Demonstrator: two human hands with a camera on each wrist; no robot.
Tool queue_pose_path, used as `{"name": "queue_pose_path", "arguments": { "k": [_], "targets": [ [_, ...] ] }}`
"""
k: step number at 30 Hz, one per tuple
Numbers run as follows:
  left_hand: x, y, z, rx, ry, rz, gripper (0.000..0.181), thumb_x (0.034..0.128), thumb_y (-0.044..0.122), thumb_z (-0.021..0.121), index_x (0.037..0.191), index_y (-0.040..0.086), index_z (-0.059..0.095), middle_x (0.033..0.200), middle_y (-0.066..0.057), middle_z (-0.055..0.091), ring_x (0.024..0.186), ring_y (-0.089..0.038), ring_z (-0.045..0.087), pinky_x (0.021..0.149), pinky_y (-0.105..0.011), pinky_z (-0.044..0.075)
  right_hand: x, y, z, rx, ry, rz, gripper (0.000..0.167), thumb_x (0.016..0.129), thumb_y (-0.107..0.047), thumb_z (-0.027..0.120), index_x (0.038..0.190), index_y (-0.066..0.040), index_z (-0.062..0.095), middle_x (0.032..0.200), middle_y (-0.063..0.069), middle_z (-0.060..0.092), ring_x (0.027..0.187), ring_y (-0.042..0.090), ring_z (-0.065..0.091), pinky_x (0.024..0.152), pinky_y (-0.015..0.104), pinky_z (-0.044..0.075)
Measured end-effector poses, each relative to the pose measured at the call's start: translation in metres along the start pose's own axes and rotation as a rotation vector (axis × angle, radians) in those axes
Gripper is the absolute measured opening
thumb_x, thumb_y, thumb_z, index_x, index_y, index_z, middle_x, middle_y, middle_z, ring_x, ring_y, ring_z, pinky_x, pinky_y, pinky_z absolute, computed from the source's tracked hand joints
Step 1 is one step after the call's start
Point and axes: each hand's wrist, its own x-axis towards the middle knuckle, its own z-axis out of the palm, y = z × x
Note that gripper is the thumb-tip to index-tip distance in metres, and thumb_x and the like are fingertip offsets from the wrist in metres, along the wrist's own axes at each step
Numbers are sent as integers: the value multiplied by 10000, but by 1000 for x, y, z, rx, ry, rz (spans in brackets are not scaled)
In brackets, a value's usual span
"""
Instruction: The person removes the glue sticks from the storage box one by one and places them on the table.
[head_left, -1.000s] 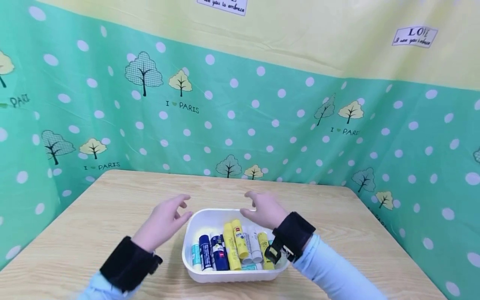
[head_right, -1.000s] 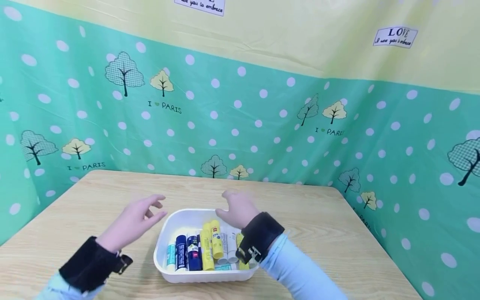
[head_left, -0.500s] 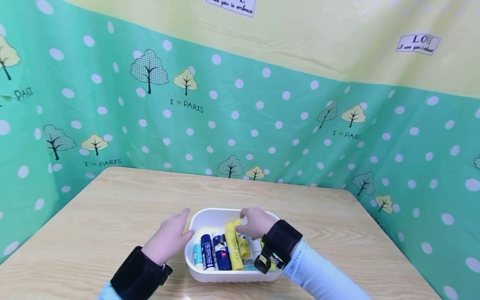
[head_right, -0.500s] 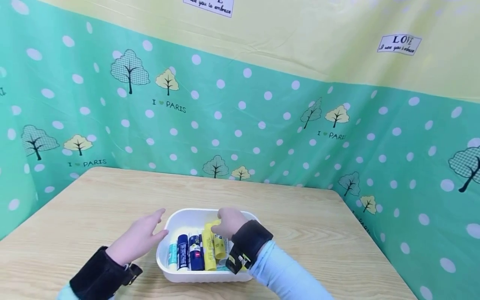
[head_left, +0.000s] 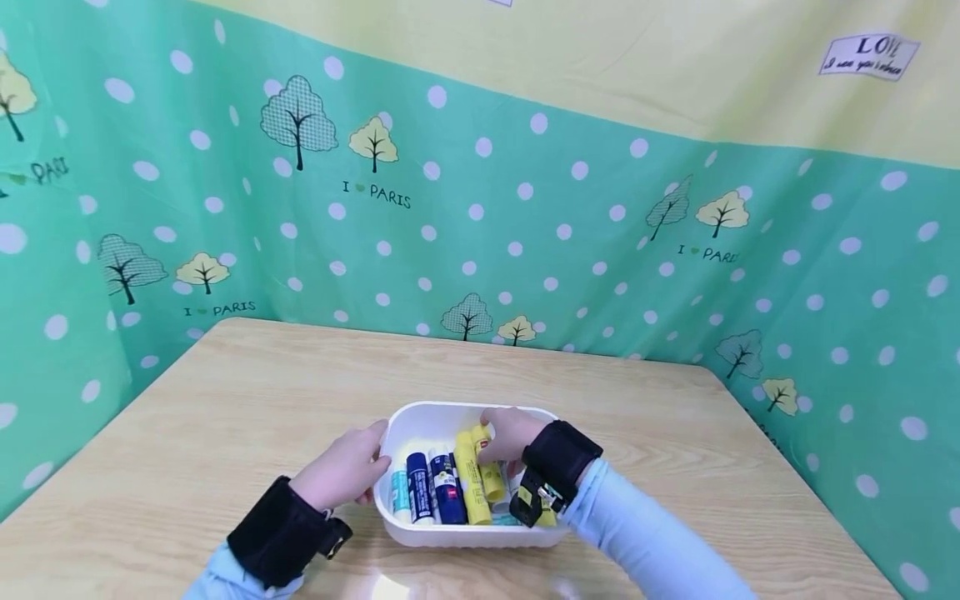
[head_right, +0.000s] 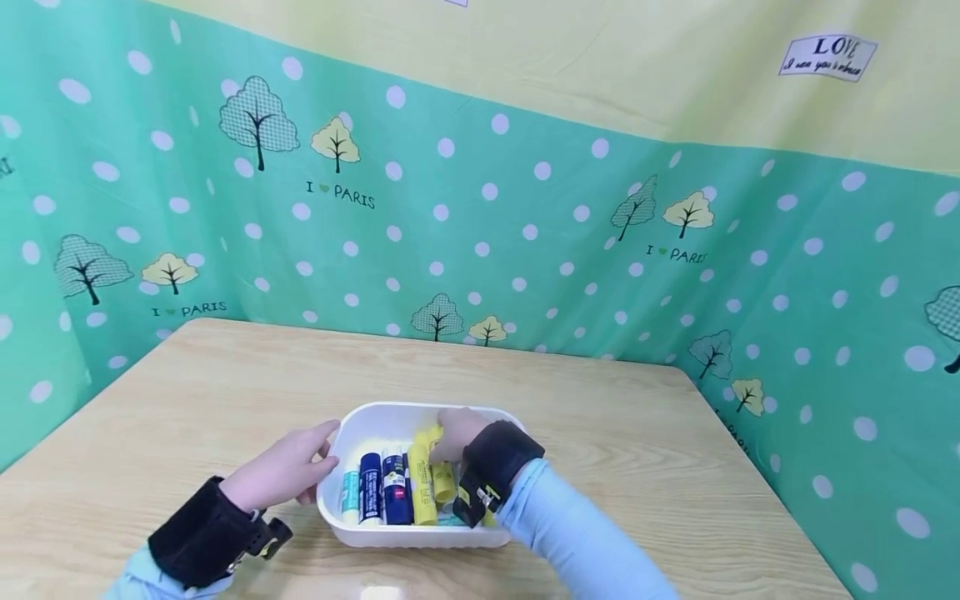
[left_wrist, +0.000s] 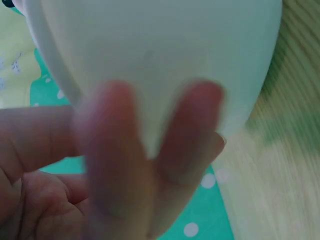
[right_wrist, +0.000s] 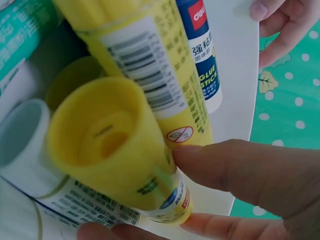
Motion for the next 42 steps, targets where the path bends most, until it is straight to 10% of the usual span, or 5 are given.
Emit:
{"name": "queue_pose_path", "arguments": {
  "k": [42],
  "targets": [
    [3,-1,6,-55,4,-18,477,775,-4,456,1236,-44,342,863,-158,577,496,-141,501,418,-257,409,4,5,3,86,-8,-60,454,739,-137,624,1157,-80,455,821,85,525,516,201,563,544,370,507]
  ]
}}
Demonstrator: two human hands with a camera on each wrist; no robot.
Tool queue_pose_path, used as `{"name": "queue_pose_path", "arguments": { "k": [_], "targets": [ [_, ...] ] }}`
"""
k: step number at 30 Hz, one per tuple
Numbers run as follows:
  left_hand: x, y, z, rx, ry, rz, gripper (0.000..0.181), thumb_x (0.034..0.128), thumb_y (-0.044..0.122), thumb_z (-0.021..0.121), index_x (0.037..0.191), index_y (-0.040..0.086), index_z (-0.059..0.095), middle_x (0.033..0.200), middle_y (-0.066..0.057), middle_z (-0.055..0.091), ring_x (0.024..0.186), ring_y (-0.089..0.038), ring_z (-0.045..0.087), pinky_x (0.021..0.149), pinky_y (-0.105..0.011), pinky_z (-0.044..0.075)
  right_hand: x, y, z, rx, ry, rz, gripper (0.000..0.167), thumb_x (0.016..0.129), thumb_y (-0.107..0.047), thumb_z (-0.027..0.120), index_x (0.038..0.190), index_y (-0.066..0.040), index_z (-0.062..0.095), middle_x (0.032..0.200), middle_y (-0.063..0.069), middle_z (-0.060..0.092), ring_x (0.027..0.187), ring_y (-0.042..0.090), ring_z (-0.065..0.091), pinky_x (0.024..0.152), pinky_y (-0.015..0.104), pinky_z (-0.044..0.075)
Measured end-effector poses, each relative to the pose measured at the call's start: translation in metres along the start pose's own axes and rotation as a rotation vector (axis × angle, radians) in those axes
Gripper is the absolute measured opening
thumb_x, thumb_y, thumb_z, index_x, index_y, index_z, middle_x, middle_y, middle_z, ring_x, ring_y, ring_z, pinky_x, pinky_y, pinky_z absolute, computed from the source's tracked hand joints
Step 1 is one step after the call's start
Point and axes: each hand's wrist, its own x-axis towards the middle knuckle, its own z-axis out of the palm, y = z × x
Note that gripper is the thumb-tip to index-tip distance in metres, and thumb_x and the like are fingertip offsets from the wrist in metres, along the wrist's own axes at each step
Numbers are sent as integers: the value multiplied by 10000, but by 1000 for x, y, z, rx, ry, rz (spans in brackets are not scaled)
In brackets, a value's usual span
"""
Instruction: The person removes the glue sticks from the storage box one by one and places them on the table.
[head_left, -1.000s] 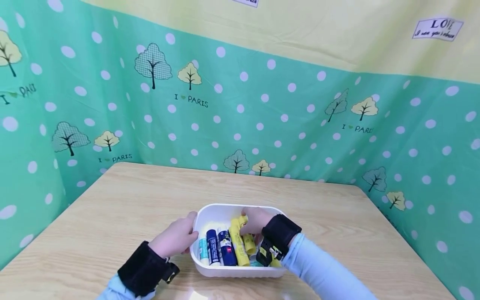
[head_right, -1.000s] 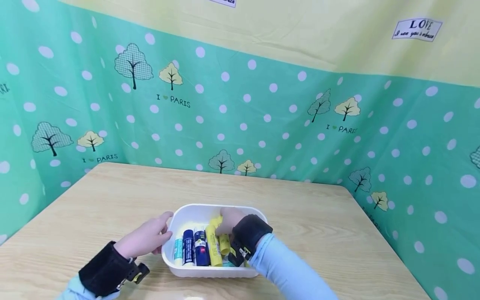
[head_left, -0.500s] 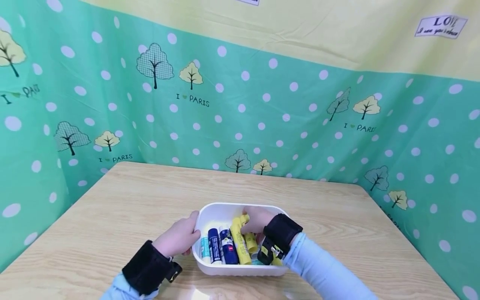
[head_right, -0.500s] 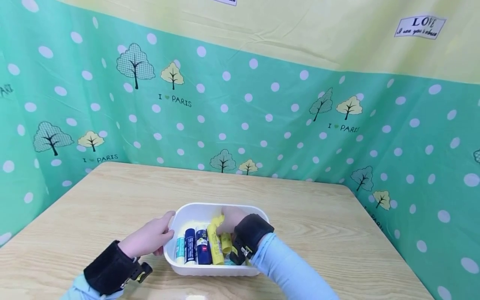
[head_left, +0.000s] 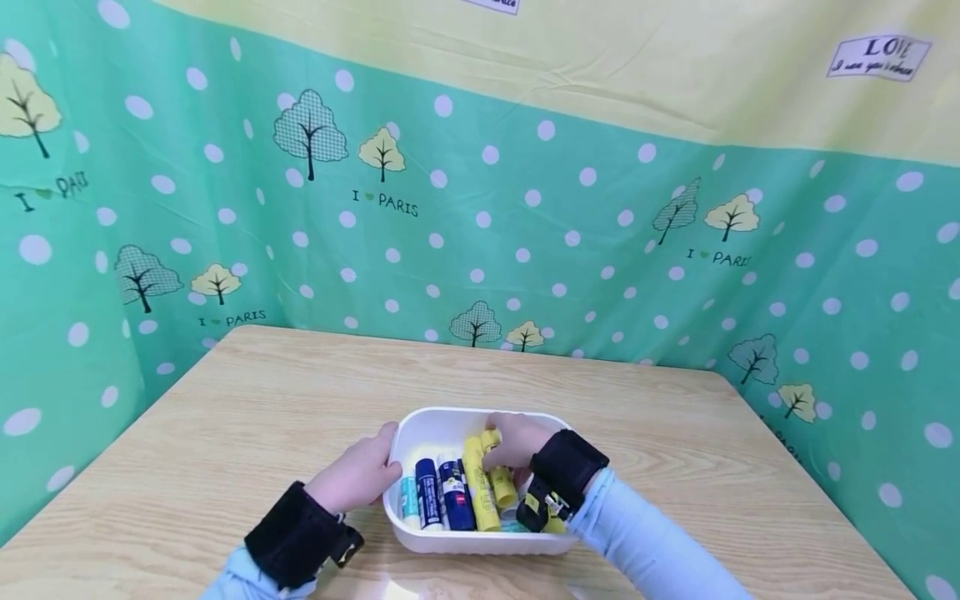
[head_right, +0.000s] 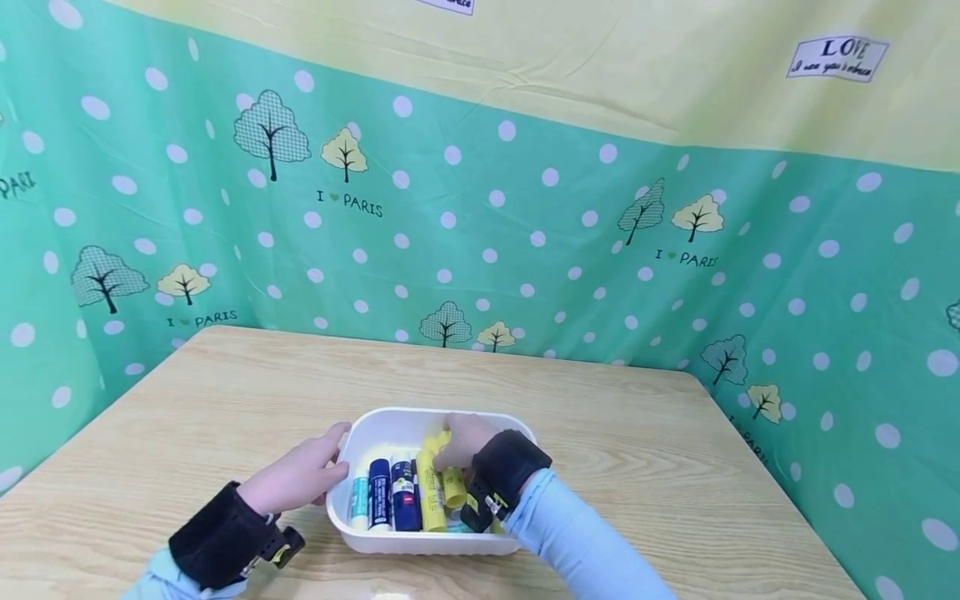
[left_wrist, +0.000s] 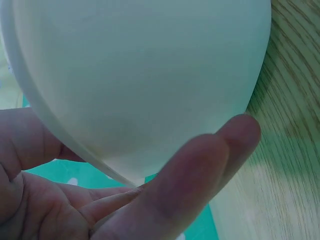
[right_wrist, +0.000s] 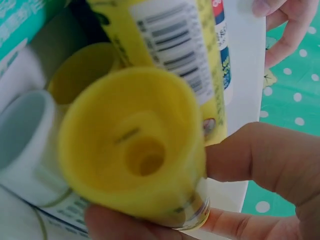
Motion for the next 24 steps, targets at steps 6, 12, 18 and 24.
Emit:
{"name": "queue_pose_path", "arguments": {
  "k": [6,12,18,24],
  "targets": [
    [1,-3,2,43,-14,23,608,765,30,502,1300,-82,238,1073,-269,529,691,-200,577,585,-315,485,-7,3,-12,5,41,-58,522,740,-147,612,1219,-82,416,824,94,555,489,191,567,472,311,493],
    [1,-5,0,95,-31,49,658,790,90,517,1315,-109,176,1211,-309,420,1020,-334,524,879,-435,397,-30,14,-32,118,135,-139,554,731,-136,603,1239,-98,386,729,106,544,486,186,543,489,317,492],
    [0,-5,-2,122,-38,55,654,791,75,506,1311,-126,163,1217,-329,397,1016,-345,520,885,-449,385,-58,50,-46,251,240,-179,562,748,-131,593,1259,-116,361,756,118,485,510,180,526,495,291,481],
    [1,-6,-2,142,-33,65,637,793,53,485,1305,-139,159,1210,-337,397,990,-327,533,877,-441,396,-73,89,-60,271,363,-120,556,785,-137,557,1282,-94,312,783,108,453,527,168,534,512,295,489]
  ]
}}
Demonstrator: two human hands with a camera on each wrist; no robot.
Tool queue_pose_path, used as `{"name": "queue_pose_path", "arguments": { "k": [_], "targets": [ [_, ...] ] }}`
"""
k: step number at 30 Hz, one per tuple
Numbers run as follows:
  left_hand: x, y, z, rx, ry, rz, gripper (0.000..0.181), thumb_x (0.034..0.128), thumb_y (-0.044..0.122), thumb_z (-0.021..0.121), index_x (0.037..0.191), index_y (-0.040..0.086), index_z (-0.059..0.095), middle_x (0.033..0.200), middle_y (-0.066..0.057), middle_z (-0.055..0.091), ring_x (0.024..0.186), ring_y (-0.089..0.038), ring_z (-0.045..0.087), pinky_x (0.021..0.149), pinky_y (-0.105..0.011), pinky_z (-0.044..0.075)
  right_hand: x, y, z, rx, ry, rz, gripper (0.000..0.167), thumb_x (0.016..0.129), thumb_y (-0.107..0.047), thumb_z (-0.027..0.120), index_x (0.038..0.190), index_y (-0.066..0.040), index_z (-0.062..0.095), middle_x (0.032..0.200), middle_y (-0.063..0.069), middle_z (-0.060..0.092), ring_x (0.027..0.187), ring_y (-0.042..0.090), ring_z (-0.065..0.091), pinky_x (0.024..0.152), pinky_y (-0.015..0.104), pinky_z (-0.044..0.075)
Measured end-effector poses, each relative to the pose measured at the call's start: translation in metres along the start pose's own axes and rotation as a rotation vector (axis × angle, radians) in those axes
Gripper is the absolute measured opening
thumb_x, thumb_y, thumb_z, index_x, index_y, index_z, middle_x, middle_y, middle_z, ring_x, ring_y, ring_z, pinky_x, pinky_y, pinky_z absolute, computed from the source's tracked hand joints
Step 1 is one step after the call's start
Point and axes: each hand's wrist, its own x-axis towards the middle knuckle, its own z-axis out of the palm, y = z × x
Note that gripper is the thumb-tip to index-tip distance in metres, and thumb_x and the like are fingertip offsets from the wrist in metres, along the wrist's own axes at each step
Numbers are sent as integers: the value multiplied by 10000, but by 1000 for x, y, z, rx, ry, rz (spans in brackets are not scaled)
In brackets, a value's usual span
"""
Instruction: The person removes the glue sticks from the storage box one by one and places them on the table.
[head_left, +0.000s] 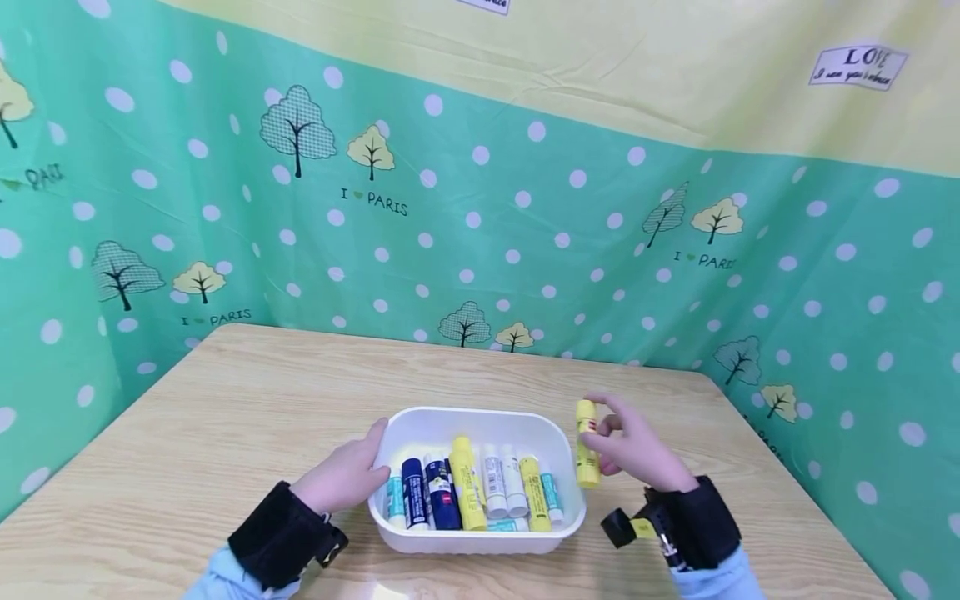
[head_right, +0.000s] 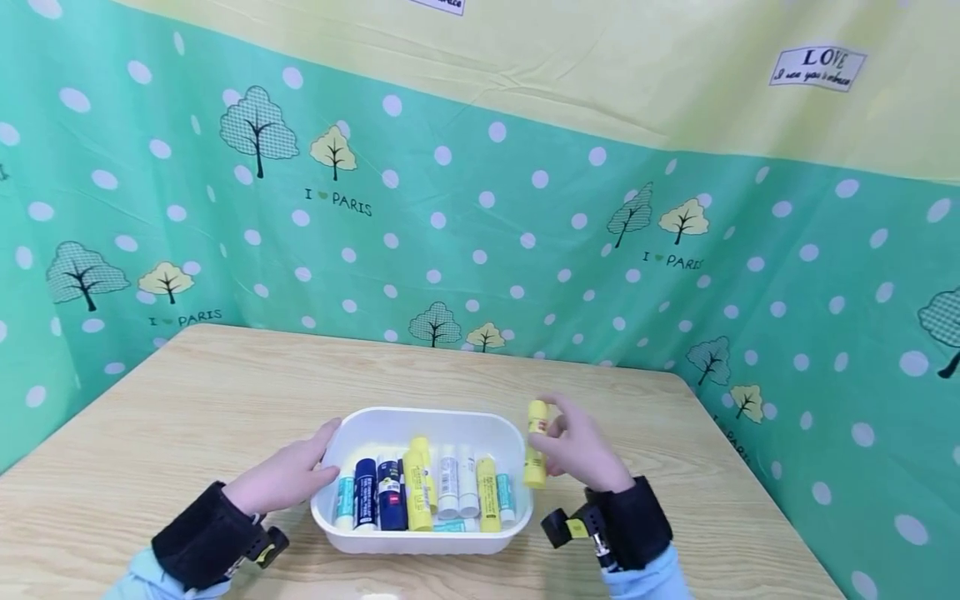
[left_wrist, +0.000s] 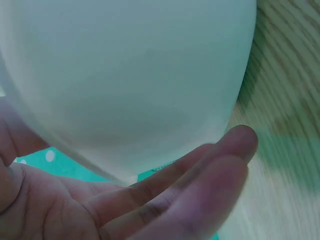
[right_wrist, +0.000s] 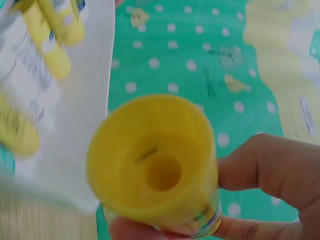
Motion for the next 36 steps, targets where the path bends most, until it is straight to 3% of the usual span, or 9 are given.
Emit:
{"name": "queue_pose_path", "arguments": {
  "k": [2,4,6,9,15,24,36],
  "targets": [
    [1,0,2,-4,-5,-10,651,787,46,493,1308,-138,149,1191,-335,419,896,-280,564,807,-403,444,-2,11,-6,-18,39,16,554,782,-130,554,1278,-80,313,775,109,452,521,167,530,507,293,489],
    [2,0,4,-30,-10,-34,671,782,37,498,1318,-125,129,1135,-321,465,719,-232,574,655,-359,478,-2,22,-8,-36,61,34,552,775,-128,560,1271,-72,325,762,106,452,511,165,524,496,284,486],
    [2,0,6,-69,-18,-64,693,782,33,498,1335,-96,101,1087,-306,489,562,-197,531,515,-312,454,-1,31,-7,-43,60,52,561,769,-127,569,1271,-55,329,756,104,454,511,162,520,487,276,482],
    [2,0,9,-119,-36,-102,713,794,29,484,1354,-57,51,1035,-291,496,449,-175,468,413,-281,412,2,44,2,-43,46,85,578,752,-119,583,1270,-42,340,739,99,460,507,158,511,476,272,475],
    [2,-2,12,-116,-40,-116,710,813,42,452,1354,-53,2,958,-273,522,411,-191,457,401,-288,400,13,57,17,-53,5,114,558,727,-104,596,1244,-55,391,703,92,493,491,164,510,469,279,474],
    [4,-1,15,-81,-27,-90,663,831,23,399,1343,-81,-10,1060,-350,470,409,-187,467,410,-277,399,19,64,29,-95,-61,99,545,738,-99,597,1243,-44,402,659,90,507,454,171,516,440,297,469],
    [6,-2,16,-36,-1,-80,648,823,16,404,1340,-91,28,1025,-307,508,432,-147,452,422,-265,394,19,67,37,-117,-52,127,543,742,-155,626,1237,-46,433,654,83,497,462,167,499,429,283,456]
  ]
}}
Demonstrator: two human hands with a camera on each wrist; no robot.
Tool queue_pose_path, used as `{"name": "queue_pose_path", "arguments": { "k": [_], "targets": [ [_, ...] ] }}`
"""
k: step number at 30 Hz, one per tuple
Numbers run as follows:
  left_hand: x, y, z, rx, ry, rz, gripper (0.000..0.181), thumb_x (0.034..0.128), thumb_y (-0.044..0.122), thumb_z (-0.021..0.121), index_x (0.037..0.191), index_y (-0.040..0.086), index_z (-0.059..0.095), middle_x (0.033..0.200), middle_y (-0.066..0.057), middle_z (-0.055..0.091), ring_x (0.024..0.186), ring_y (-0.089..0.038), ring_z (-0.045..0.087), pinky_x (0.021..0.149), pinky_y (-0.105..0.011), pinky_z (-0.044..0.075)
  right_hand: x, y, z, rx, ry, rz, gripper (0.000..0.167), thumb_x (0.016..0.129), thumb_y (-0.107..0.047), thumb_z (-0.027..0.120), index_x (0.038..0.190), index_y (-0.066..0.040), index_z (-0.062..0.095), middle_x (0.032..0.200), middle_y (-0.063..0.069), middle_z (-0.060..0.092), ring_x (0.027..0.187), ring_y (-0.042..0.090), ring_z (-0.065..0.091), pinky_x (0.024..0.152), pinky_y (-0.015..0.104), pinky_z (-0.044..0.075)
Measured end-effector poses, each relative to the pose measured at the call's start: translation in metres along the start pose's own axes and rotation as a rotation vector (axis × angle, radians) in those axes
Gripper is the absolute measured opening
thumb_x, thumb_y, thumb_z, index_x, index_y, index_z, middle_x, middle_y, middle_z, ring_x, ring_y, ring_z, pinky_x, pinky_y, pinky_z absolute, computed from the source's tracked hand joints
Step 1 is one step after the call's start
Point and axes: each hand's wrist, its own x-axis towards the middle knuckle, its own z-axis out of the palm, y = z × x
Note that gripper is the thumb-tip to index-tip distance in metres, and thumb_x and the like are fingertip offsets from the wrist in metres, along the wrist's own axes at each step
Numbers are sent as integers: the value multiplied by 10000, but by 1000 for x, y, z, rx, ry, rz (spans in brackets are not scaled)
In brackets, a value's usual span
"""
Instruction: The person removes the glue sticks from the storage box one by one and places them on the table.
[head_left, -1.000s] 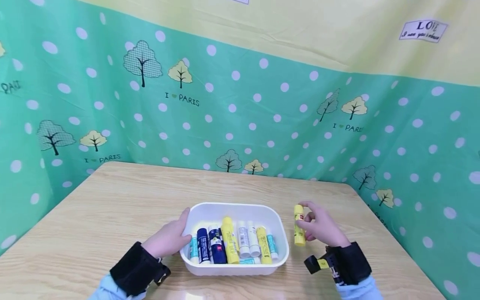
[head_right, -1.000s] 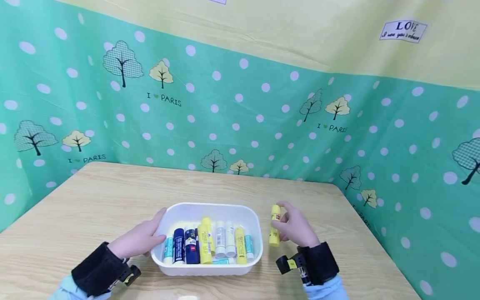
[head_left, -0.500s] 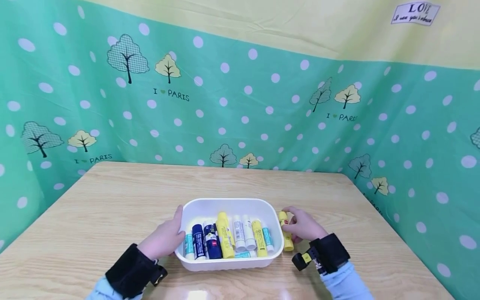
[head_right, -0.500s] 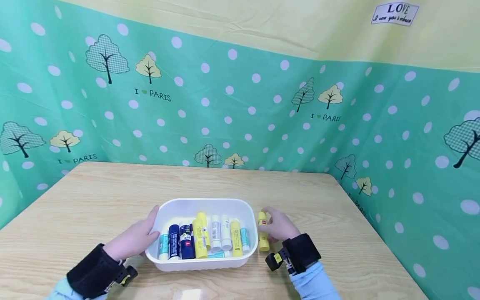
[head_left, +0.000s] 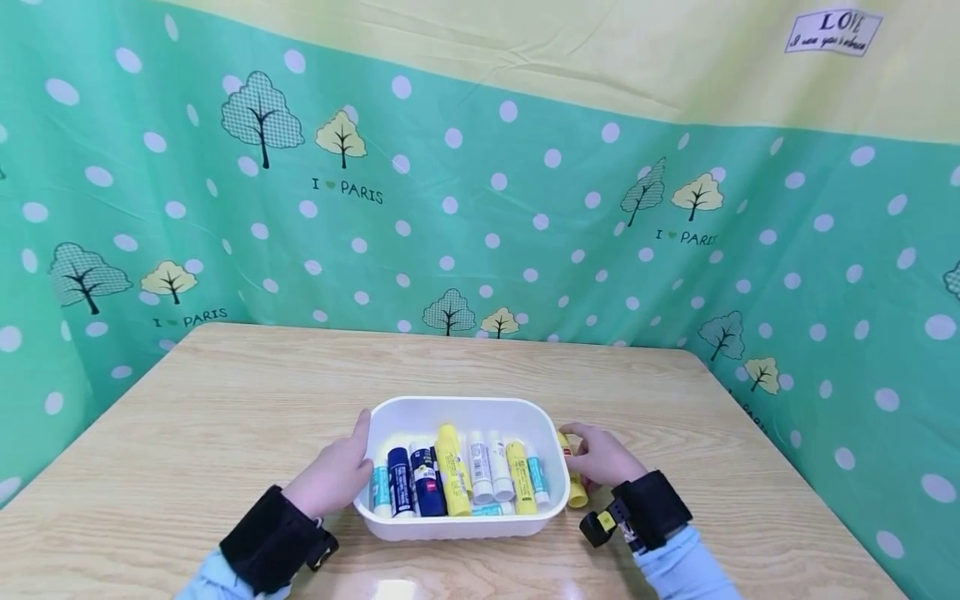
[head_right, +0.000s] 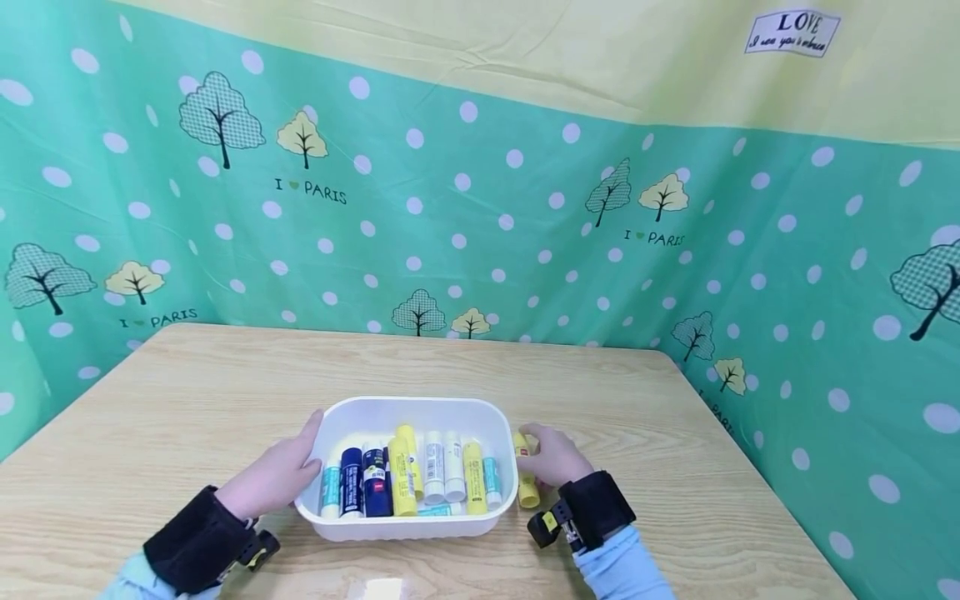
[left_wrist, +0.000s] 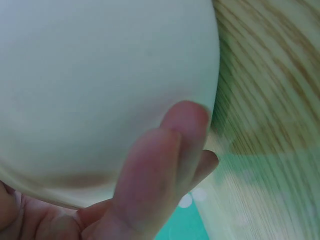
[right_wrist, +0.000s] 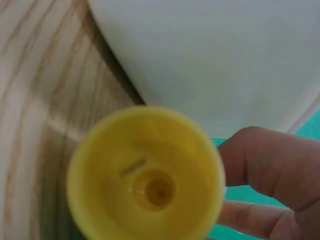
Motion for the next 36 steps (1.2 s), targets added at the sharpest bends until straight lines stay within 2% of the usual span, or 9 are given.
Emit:
{"name": "queue_pose_path", "arguments": {
  "k": [7,14,19,26,36],
  "targets": [
    [1,0,-1,13,5,3,654,819,24,407,1343,-84,30,1063,-318,495,436,-151,455,428,-261,392,0,-1,2,-43,23,22,505,754,-146,613,1223,-70,443,642,75,495,449,160,497,419,262,441],
    [2,-2,0,54,14,27,658,809,9,412,1328,-117,26,1047,-330,510,605,-174,540,509,-253,418,1,-1,2,-65,19,35,536,753,-162,616,1240,-62,417,667,75,510,471,160,505,432,257,443],
    [3,-3,2,44,11,12,660,812,4,401,1335,-102,11,977,-306,538,530,-155,505,465,-249,398,-2,-3,3,-87,25,51,544,755,-163,611,1247,-53,408,682,72,520,489,159,505,450,264,443],
    [4,-4,2,82,29,40,670,799,3,408,1324,-123,10,975,-309,544,600,-166,535,504,-239,402,-2,-4,2,-102,33,62,552,753,-156,606,1255,-59,396,700,73,521,491,159,507,444,256,439],
    [2,-3,2,74,26,39,669,800,3,412,1324,-123,16,951,-297,553,592,-165,535,511,-243,413,-4,-5,3,-86,26,85,547,770,-159,591,1264,-61,377,735,78,522,524,160,512,453,243,454]
  ]
}}
